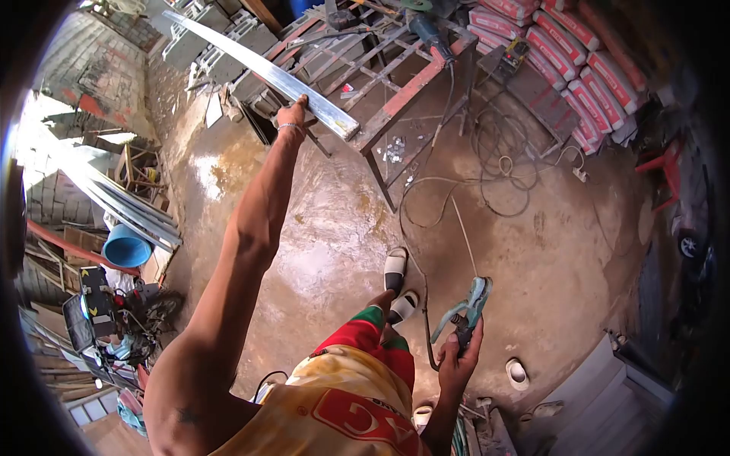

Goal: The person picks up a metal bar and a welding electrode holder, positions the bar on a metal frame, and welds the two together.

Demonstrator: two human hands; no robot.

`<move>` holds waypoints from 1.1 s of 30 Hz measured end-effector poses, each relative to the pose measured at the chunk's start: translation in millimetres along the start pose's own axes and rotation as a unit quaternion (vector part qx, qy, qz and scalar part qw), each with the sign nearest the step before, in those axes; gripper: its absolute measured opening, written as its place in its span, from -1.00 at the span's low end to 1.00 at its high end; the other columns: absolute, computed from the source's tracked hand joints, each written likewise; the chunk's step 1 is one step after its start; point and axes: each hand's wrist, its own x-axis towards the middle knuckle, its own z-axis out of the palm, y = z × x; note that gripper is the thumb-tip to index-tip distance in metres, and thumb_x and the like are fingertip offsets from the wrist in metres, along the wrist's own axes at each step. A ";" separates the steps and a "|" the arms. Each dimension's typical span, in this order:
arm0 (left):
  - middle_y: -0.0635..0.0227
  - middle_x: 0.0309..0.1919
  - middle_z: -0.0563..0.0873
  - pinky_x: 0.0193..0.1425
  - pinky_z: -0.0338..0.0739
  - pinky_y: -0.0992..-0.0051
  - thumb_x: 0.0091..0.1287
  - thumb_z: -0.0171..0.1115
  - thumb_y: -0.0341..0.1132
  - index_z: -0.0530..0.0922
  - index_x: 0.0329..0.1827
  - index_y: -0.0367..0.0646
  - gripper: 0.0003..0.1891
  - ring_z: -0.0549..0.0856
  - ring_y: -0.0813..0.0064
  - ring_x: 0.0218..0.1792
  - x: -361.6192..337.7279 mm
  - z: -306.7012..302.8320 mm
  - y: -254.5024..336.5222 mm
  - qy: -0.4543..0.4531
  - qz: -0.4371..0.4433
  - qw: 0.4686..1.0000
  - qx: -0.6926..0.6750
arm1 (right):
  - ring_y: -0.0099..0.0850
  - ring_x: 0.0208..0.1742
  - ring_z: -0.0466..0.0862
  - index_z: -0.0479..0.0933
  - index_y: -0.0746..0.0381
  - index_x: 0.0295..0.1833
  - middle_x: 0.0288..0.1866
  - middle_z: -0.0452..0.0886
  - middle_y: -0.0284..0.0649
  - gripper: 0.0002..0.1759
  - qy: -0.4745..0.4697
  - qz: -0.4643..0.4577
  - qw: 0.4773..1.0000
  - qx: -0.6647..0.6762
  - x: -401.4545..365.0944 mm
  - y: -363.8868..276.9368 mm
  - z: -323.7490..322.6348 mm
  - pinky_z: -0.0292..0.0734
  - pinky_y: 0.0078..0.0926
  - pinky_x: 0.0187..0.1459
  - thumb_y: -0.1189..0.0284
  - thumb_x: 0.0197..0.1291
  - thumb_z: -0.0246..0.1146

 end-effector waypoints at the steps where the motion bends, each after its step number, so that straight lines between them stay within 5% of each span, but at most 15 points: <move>1: 0.10 -0.11 0.67 -0.05 0.74 -0.03 0.30 0.41 -0.15 0.57 -0.03 -0.47 -0.53 0.72 0.16 -0.18 2.5 0.9 -0.7 -0.004 0.005 1.000 -0.004 | -0.66 -0.55 0.38 0.01 0.27 0.59 -0.33 0.46 -0.33 -0.32 -0.003 -0.007 1.000 -0.002 -6.6 2.0 -4.0 0.35 -0.67 -0.54 0.49 0.44 0.09; 11: 0.06 -0.06 0.66 -0.18 0.78 -0.04 0.32 0.37 -0.15 0.51 0.08 -0.48 -0.49 0.72 0.08 -0.11 10.4 9.9 9.6 -0.026 -0.035 0.998 0.035 | -0.60 -0.41 0.43 -0.08 0.30 0.61 -0.23 0.48 -0.29 -0.26 -0.007 -0.043 0.999 -0.012 -53.3 -7.2 25.1 0.43 -0.64 -0.32 0.41 0.46 0.10; 19: 0.14 -0.22 0.66 -0.29 0.79 0.01 0.35 0.34 -0.14 0.52 0.01 -0.46 -0.53 0.73 0.22 -0.18 16.0 -4.1 3.6 -0.071 -0.029 0.997 0.010 | -0.63 -0.49 0.36 -0.16 0.28 0.64 -0.30 0.44 -0.31 -0.23 0.017 -0.032 0.999 0.019 -41.2 -6.4 88.5 0.37 -0.67 -0.46 0.43 0.46 0.04; 20: 0.00 -0.04 0.64 -0.26 0.78 -0.05 0.36 0.33 -0.09 0.50 0.11 -0.41 -0.49 0.70 0.08 -0.06 22.6 -5.3 1.4 -0.078 -0.036 0.996 0.023 | -0.63 -0.49 0.36 -0.16 0.28 0.64 -0.30 0.44 -0.31 -0.23 0.019 -0.032 0.999 0.016 -38.6 -7.5 96.2 0.37 -0.67 -0.46 0.43 0.46 0.04; 23: -0.09 0.13 0.55 -0.17 0.75 -0.13 0.35 0.32 -0.04 0.45 0.21 -0.35 -0.42 0.63 -0.12 0.06 5.9 -6.4 13.3 -0.119 -0.102 0.988 -0.006 | -0.63 -0.38 0.42 -0.16 0.26 0.64 -0.18 0.48 -0.32 -0.10 0.016 -0.038 0.998 0.046 -34.6 -12.9 121.3 0.38 -0.71 -0.39 0.42 0.36 0.21; 25: -0.09 0.21 0.48 -0.12 0.72 -0.19 0.35 0.32 0.01 0.41 0.27 -0.34 -0.36 0.55 -0.26 0.14 1.5 -10.7 18.9 -0.158 -0.112 0.980 -0.038 | -0.61 -0.23 0.44 -0.16 0.23 0.65 -0.01 0.50 -0.34 0.15 0.000 -0.104 0.994 -0.013 -29.7 -19.1 142.4 0.38 -0.76 -0.30 0.40 0.11 0.47; 26: -0.07 0.20 0.48 -0.13 0.72 -0.18 0.35 0.32 0.00 0.41 0.27 -0.34 -0.37 0.57 -0.24 0.12 0.2 -11.8 23.0 -0.158 -0.123 0.979 -0.029 | -0.60 -0.13 0.42 -0.15 0.18 0.65 0.12 0.47 -0.35 0.36 0.007 -0.036 0.999 0.008 -29.9 -19.9 150.3 0.36 -0.78 -0.24 0.48 -0.19 0.63; 31: -0.04 0.21 0.48 -0.17 0.74 -0.11 0.36 0.31 -0.01 0.41 0.25 -0.35 -0.38 0.64 -0.20 0.02 16.1 -16.1 20.7 -0.226 -0.155 0.961 -0.038 | -0.66 -0.30 0.38 -0.09 0.13 0.65 -0.01 0.55 -0.39 0.39 0.022 -0.074 0.990 -0.119 -20.0 -33.6 184.1 0.34 -0.75 -0.36 0.64 -0.31 0.61; 33: 0.02 -0.01 0.65 -0.35 0.77 0.04 0.37 0.30 -0.05 0.49 0.15 -0.40 -0.45 0.74 -0.02 -0.21 12.9 -14.7 25.4 -0.195 -0.141 0.971 -0.006 | -0.66 -0.41 0.36 -0.06 0.11 0.64 -0.09 0.57 -0.37 0.36 0.033 -0.093 0.976 -0.195 -15.9 -40.2 190.8 0.33 -0.70 -0.45 0.61 -0.29 0.61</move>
